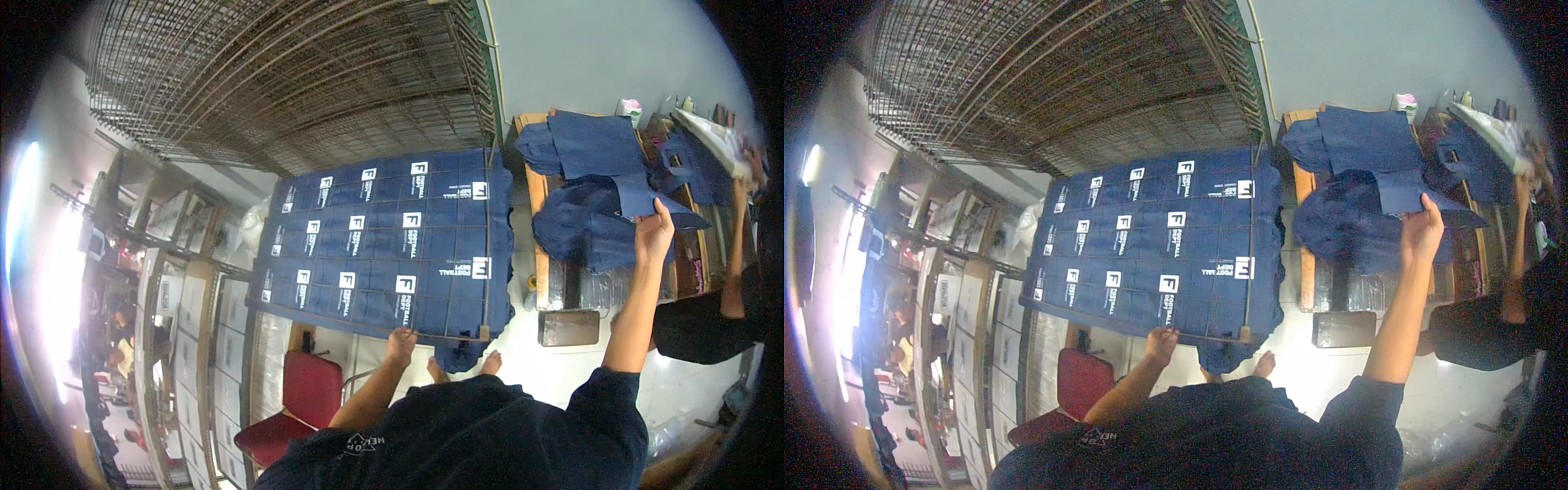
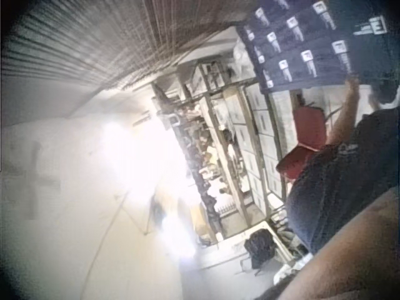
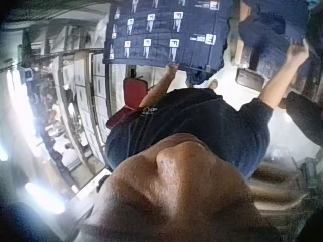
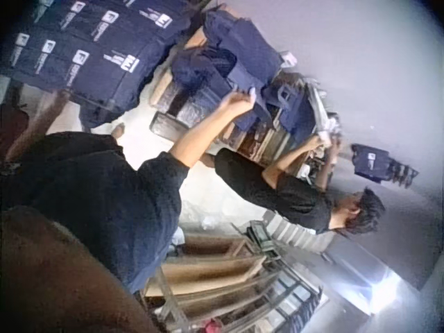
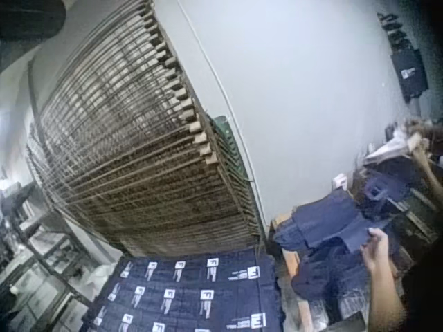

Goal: The person repeatedly picks up folded blue tote bags from a table and stacks them into a neat pile. The person aligns each bag carefully before placing it on top of the previous one.

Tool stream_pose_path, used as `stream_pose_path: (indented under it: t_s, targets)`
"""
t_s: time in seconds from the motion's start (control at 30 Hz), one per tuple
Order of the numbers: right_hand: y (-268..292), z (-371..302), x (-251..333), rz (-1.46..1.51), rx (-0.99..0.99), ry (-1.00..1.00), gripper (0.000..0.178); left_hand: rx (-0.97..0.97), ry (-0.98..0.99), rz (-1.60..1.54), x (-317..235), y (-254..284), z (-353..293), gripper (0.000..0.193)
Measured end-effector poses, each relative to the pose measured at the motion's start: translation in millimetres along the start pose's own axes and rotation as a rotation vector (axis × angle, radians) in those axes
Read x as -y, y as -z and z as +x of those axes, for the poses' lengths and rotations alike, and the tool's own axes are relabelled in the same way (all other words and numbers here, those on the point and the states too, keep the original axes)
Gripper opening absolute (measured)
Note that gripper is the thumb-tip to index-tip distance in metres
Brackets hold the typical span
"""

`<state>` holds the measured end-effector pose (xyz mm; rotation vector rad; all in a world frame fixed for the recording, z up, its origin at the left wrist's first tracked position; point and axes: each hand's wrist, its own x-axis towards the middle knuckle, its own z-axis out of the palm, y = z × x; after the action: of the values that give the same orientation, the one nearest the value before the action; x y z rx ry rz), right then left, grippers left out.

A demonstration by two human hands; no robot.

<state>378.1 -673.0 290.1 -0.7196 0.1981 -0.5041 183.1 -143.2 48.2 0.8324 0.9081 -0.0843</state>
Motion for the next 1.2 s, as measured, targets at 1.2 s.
stream_pose_path:
  t_s: [1.2]
  targets:
    - [-160, -334, -260, -0.303, 0.117, -0.73, 0.051, 0.447, -0.302, 0.118, -339, -2, -88, 0.065]
